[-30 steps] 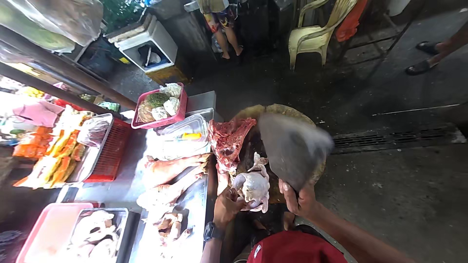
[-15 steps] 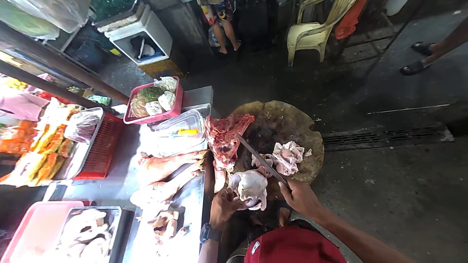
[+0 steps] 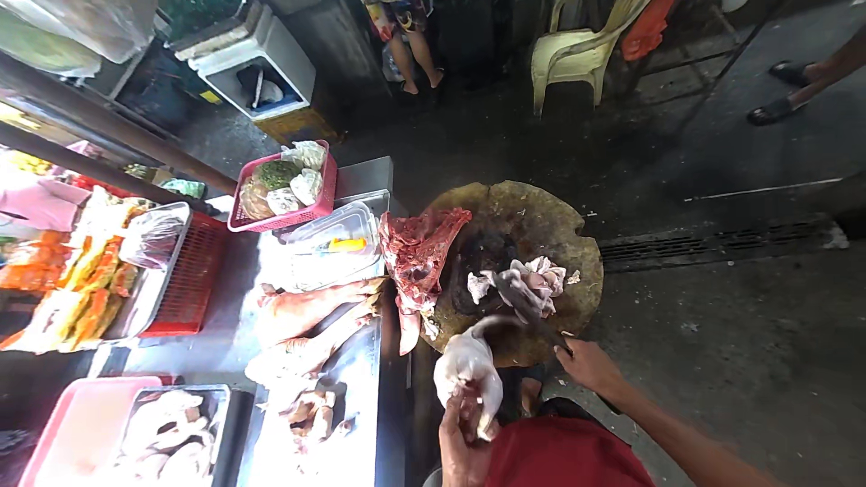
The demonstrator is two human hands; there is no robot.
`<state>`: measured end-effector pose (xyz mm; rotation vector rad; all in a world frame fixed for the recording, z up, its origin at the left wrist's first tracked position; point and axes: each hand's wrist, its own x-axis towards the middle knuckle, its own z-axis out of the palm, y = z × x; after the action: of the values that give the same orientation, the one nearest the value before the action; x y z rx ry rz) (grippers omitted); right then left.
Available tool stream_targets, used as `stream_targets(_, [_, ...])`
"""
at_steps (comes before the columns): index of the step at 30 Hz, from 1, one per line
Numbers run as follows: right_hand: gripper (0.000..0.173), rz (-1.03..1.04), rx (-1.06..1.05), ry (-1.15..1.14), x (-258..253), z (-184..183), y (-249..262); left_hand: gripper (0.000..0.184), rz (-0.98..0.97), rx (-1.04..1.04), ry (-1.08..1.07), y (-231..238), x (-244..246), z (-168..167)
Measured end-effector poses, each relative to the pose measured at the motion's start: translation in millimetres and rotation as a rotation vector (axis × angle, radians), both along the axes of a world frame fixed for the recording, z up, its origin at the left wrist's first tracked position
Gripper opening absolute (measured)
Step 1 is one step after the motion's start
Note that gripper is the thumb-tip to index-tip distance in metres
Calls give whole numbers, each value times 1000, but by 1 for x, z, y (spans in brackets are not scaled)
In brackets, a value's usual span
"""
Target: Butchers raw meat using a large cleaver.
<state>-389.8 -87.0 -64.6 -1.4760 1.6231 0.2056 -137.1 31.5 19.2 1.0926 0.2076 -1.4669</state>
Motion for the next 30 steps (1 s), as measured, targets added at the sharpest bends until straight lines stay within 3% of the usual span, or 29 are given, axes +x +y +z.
stream_targets(5, [45, -162, -236, -387, 15, 47, 3, 36, 181, -168, 138, -18, -13, -13])
stream_targets(12, [40, -104, -1022, -1079, 78, 150, -25, 30, 117, -137, 113, -11, 3, -18])
stream_targets(14, [38, -86, -1131, -1136, 94, 145, -26, 28, 114, -151, 139, -9, 3, -18])
stream_targets(16, [38, -20, -1061, -958, 94, 94, -6, 27, 107, -194, 170, -9, 5, -18])
stream_targets(17, [37, 57, -925, -717, 85, 63, 11, 28, 108, -210, 171, -9, 5, -18])
stream_targets(19, [42, 248, -284, -214, 72, 18, 35, 27, 115, -219, 171, -8, 7, -18])
stream_targets(20, [46, 276, -13, -81, 72, 3, 37, 27, 110, -217, 162, -6, 10, -17])
stream_targets(21, [47, 280, 130, -4, 73, -2, 34, 27, 97, -215, 153, -6, 13, -16])
stream_targets(24, [42, 249, 190, 8, 67, 1, 30, 28, -2, -92, 6, -7, 27, -2])
stream_targets(26, [42, 224, 116, -44, 53, -1, 13, 20, -184, 9, -271, -32, 39, 18])
stream_targets(28, [44, 248, 51, -3, 42, 4, -8, 15, -478, 19, -601, -58, 49, 43])
stream_targets(30, [43, 229, -53, 66, 37, 7, -29, 14, -988, -53, -995, -86, 56, 59])
